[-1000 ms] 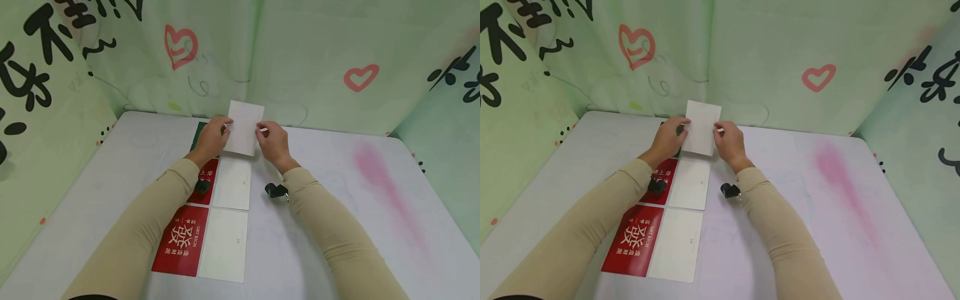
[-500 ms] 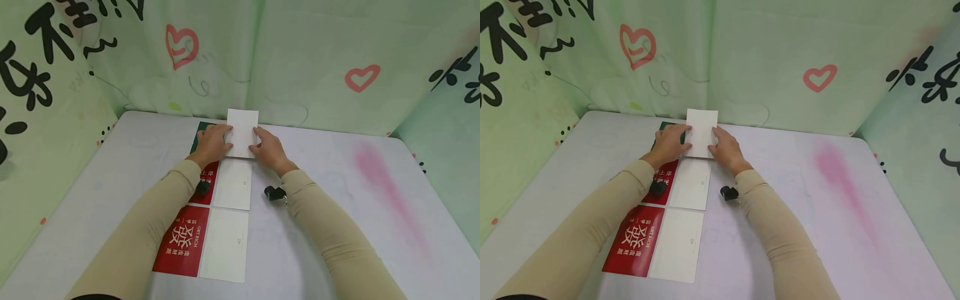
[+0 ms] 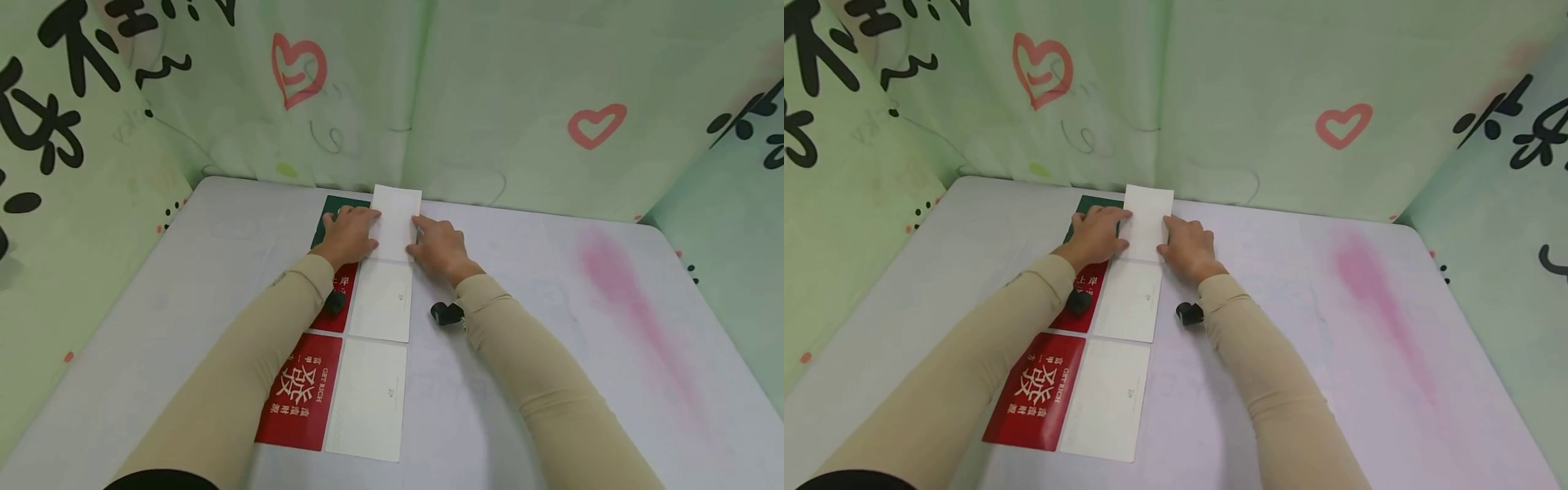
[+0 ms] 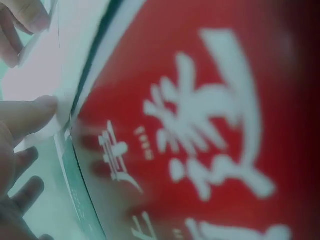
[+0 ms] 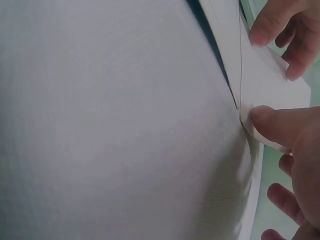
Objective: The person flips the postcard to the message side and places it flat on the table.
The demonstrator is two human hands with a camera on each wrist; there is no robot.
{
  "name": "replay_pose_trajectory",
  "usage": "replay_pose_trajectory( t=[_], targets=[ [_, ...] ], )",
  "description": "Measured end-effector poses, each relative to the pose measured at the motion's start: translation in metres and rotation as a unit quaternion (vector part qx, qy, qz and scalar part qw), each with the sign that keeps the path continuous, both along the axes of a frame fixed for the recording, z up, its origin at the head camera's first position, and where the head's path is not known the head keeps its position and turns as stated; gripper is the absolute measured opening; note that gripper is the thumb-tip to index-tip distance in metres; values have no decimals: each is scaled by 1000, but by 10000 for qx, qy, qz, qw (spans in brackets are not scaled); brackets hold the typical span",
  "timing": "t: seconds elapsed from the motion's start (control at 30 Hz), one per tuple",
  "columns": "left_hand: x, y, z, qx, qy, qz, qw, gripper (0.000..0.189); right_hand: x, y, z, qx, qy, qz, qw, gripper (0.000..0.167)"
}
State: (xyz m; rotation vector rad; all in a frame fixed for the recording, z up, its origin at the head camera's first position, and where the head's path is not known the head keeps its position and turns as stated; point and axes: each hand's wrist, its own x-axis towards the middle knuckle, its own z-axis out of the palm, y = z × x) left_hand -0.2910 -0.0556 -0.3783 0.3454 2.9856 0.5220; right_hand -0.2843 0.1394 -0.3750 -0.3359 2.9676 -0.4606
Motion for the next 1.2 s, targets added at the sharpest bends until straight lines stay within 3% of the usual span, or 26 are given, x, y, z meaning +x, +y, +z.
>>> replay_pose_trajectory(
  t=[0.6,0.97,1.2],
  targets=[
    [-4,0,7,-205,-838,-164,9961,62,-7,3,0,335,-851,196,9956,67],
    [-5,-1,6,-375,-987,-258,9941,59,-10,3,-1,227,-1007,202,9945,66],
    [-7,0,2,-204,-1007,-209,9945,57,-9,2,-2,260,-925,160,9952,63]
  ],
)
